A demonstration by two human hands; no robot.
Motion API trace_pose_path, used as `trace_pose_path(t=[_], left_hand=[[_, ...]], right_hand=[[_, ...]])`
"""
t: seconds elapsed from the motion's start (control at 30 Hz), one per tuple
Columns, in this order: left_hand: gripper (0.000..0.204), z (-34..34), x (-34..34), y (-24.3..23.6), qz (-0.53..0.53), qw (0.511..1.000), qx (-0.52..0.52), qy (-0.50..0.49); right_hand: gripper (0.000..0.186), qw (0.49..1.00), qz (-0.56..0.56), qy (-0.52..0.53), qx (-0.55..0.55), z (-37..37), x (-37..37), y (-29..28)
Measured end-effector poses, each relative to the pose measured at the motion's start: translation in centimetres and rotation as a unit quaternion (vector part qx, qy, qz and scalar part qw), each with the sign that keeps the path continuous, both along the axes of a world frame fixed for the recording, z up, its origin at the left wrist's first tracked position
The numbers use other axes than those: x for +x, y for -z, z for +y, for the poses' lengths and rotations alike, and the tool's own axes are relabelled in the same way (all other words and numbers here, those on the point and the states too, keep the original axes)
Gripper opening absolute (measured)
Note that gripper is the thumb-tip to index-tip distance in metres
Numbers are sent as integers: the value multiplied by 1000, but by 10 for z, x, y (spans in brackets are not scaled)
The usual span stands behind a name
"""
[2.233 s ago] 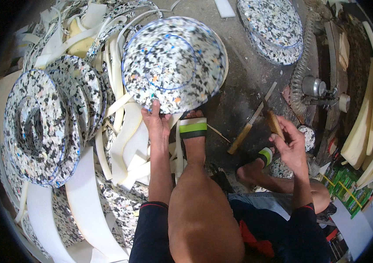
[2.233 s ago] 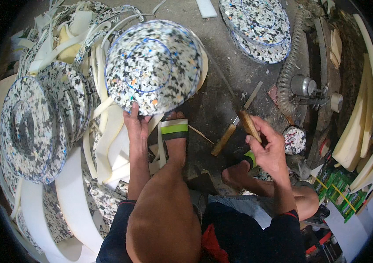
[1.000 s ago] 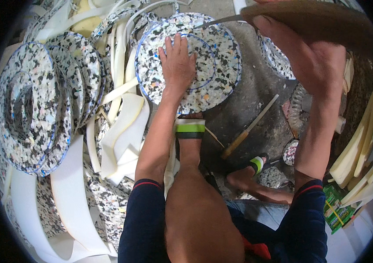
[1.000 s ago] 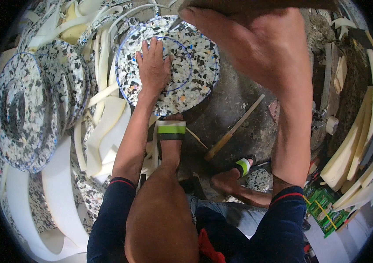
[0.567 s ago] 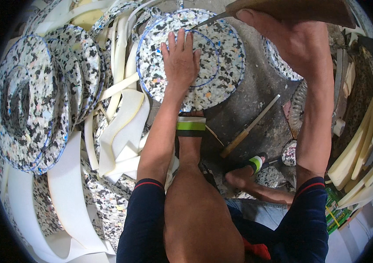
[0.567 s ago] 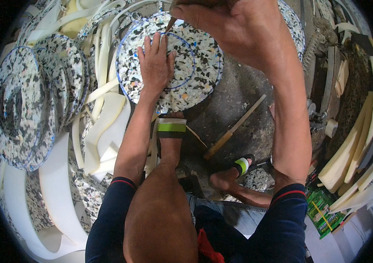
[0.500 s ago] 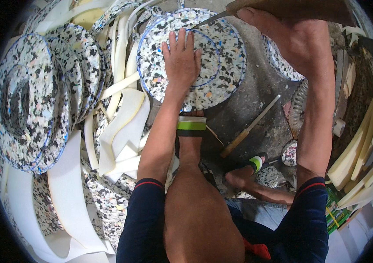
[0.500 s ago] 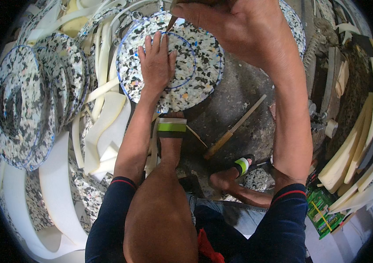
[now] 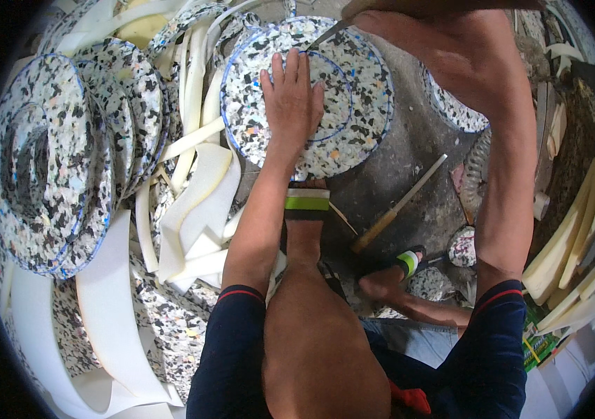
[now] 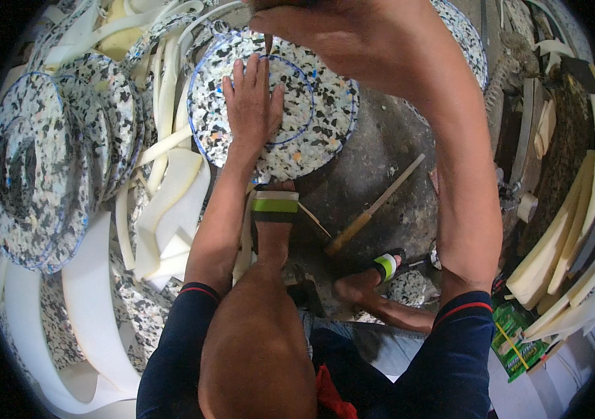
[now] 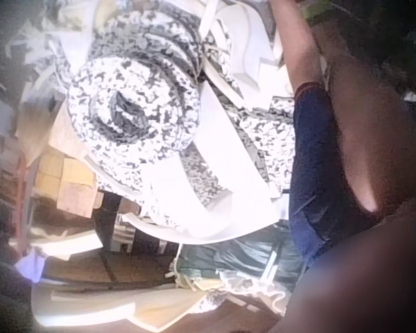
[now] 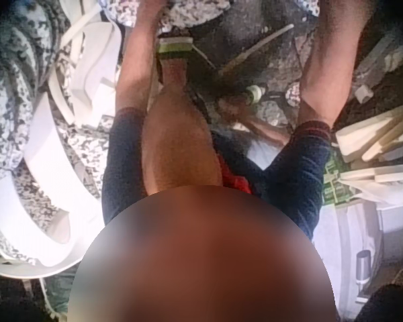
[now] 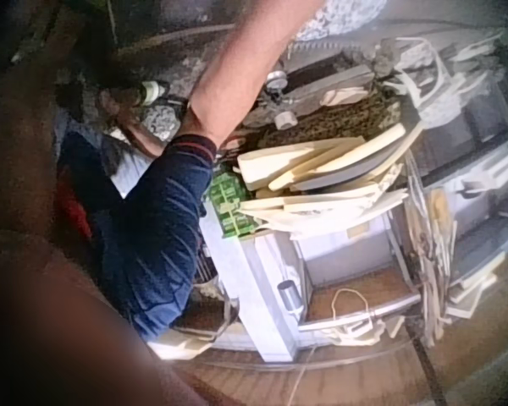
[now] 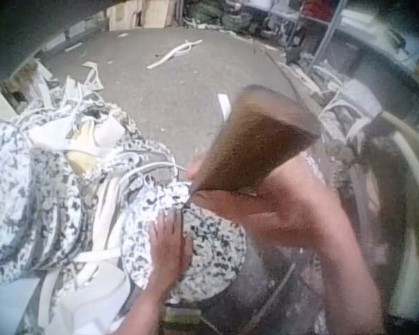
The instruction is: The person uses a chisel to carve circular outlines into round composite discs made of compressed plastic fragments. They repeatedly position the chisel along the marked lines, tap it with a mallet, and rotate the disc to continue the cut. Finished discs are set aside and new ones are brought into place.
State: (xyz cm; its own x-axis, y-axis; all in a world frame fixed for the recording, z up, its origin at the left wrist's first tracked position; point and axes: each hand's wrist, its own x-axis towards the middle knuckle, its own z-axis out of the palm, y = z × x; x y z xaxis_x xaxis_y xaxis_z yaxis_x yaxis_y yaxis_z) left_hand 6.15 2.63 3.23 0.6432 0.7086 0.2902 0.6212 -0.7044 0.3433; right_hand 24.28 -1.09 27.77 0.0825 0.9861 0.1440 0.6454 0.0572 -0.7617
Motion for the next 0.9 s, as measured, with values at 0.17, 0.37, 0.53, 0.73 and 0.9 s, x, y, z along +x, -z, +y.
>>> trace_pose_path(t=[0.17, 0.37, 0.53, 0.73, 0.9], left_hand=[[62, 1, 1, 2, -8, 1000, -18, -4], [62, 0, 1, 1, -2, 999, -38, -5], [61, 0, 1, 1, 8, 999, -39, -7], [61, 0, 1, 4, 10, 999, -32, -10], [61, 0, 2, 3, 16, 999, -32, -11]], right_hand=[[15, 986, -91, -91, 110, 19, -11, -2], [12, 982, -93, -111, 124, 21, -19, -4], [14, 990, -61, -82, 100, 21, -23, -4], [15, 988, -96, -76, 93, 24, -20, -6], [16, 987, -88, -102, 89, 25, -19, -9]])
